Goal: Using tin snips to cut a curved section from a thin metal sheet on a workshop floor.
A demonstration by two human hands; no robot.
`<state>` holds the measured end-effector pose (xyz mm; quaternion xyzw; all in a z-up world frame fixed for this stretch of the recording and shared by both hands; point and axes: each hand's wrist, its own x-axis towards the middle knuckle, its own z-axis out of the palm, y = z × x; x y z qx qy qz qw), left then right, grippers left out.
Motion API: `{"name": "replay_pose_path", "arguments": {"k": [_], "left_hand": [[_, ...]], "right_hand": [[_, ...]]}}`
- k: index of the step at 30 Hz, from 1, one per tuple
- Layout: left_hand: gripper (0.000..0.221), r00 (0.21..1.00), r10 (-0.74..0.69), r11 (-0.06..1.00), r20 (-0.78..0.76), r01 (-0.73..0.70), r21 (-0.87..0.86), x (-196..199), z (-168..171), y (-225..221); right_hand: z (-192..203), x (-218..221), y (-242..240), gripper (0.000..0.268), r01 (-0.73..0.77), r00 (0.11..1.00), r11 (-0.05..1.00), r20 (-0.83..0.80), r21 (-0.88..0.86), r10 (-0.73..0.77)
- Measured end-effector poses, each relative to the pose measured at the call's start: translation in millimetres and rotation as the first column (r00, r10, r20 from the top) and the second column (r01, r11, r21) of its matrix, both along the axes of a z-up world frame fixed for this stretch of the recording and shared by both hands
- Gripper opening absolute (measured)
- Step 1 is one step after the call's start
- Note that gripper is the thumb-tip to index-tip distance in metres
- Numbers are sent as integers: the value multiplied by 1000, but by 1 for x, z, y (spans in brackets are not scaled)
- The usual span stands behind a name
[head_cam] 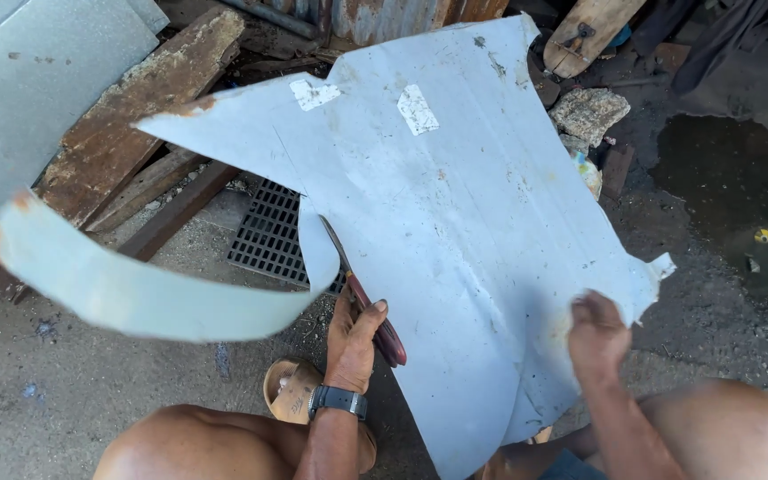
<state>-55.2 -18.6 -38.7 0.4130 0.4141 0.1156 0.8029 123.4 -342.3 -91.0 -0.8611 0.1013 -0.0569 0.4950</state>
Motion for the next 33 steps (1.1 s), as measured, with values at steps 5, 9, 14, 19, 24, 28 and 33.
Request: {"name": "replay_pose_path", "arguments": {"k": [5,9,14,19,24,28,33], "left_hand": [[83,999,-43,997,31,41,69,-3,-1,-6],[93,990,-25,997,142,14,76,-2,-18,-8],[90,990,-7,998,140,-1,62,-2,-21,-8],[82,991,5,994,136,-20,105,0,0,-6],[88,996,38,996,82,-30,-90,0,15,-8],[109,990,138,987,-16,-139,-85,1,45,-3],[91,994,21,887,-106,30,461,-17,53,44]], "right_hand": [[48,-86,103,28,-510,771,742,-151,436,618],[51,-117,171,47,-601,554,617,-291,507,779],[43,-122,184,38,-453,622,637,-291,624,727],[55,-115,189,44,-369,540,528,-286,765,792],[90,-108,224,25,-485,500,749,-559,451,661],[76,-103,226,11,-527,481,717,-535,457,695],[76,-107,224,56,-469,497,672,-459,573,737]]}}
